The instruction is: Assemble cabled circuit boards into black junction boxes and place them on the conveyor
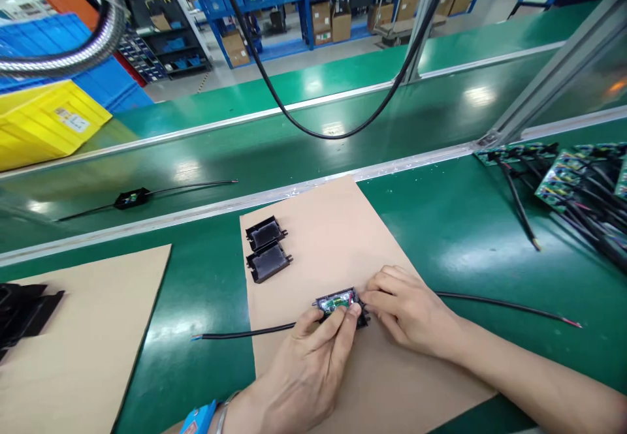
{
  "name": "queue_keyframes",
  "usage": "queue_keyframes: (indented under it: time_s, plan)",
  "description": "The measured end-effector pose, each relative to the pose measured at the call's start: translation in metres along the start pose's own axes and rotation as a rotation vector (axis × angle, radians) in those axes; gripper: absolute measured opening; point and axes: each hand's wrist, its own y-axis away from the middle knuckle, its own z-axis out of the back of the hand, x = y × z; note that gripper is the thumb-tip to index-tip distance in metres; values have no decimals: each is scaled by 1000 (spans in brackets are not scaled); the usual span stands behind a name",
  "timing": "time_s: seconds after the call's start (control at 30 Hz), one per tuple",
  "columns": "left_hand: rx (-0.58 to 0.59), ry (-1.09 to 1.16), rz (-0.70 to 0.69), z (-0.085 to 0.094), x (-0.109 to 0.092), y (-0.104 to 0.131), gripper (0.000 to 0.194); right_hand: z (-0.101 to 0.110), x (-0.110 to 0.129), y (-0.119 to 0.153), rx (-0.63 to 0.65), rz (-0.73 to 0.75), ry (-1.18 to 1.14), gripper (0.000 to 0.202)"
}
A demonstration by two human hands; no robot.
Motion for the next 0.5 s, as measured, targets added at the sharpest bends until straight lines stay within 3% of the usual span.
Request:
queue_keyframes:
  time_s: [0.1,0.2,0.33,0.4,0.5]
  plan:
    - [-57,117,63,8,7,3,59,6,-3,6,45,-20,47,20]
    - [-105,177,251,15,17,21,54,13,-6,18,41,-21,97,16]
    - [-157,86,388,19,28,44,19,32,-12,16,-124,67,93,20]
    - [-158,-1,440,25,46,39,22,50,-25,-8,-176,136,112,18]
    - [-119,-153,636,43,103,7,24,81,-54,-80,-151,151,198,18]
